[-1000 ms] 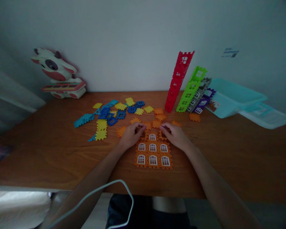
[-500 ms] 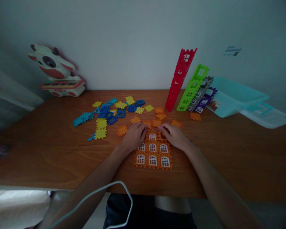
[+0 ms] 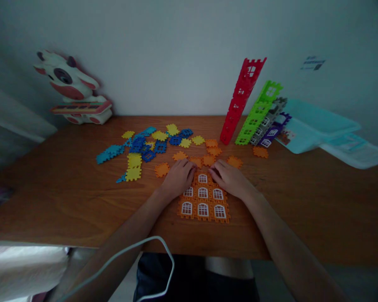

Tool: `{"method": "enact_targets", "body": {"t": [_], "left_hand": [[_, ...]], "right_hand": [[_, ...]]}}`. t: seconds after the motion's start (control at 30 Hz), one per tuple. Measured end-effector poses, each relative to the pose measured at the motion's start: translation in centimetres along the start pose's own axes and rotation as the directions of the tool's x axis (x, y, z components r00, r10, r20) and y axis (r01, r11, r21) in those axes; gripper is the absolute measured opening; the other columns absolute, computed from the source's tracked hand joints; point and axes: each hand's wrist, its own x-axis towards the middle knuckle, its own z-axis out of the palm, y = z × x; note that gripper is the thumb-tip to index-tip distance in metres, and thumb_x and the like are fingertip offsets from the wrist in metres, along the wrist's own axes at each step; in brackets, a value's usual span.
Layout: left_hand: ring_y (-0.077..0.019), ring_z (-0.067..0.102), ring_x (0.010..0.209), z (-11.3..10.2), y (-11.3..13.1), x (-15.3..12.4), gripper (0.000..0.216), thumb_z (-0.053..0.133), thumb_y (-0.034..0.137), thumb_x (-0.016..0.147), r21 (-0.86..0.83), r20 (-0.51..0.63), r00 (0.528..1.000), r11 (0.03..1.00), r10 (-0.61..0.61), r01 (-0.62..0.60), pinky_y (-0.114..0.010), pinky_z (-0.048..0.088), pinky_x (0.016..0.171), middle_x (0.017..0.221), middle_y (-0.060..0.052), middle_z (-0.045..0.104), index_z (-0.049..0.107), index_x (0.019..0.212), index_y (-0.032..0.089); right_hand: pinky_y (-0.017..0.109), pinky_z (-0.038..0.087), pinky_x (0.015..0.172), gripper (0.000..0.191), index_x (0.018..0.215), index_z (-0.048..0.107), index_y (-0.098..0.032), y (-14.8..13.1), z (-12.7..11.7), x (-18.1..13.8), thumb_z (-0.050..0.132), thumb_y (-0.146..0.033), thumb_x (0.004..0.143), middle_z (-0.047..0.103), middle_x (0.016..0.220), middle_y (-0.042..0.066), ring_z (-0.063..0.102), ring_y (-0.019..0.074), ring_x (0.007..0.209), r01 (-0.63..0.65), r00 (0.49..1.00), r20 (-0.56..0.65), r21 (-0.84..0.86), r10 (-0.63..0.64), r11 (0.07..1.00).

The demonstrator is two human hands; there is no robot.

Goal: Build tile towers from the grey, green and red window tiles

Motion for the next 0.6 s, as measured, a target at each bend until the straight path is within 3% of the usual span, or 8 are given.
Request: {"method": "enact_targets", "body": {"t": [0.27,0.6], "left_hand": [[-0.0252,0.059,0.098,-0.02,0.05,-0.01,0.021,0.043,0.02,0.102,0.004,0.007,1.0,1.0,-0.003,0.003,-0.04,0.05,0.092,0.102,-0.01,0.065,0.064,0.104,0.016],[-0.0282,0.059,0.099,0.39,0.71,0.25,0.024,0.042,0.019,0.099,0.116,0.02,0.995,0.989,-0.097,0.094,-0.043,0.05,0.089,0.104,-0.013,0.061,0.063,0.11,0.018]], "right_hand": [[0.04,0.05,0.078,0.012,0.093,0.06,-0.02,-0.15,0.29,0.31,0.05,-0.024,0.099,0.065,0.095,0.011,0.062,0.0272,0.088,0.055,0.998,-0.025,-0.261,-0.064,0.964],[0.04,0.049,0.076,0.013,0.093,0.061,-0.02,-0.28,0.28,0.32,0.049,-0.022,0.099,0.066,0.092,0.011,0.062,0.0274,0.085,0.065,0.997,-0.031,-0.223,-0.074,0.973]]}}
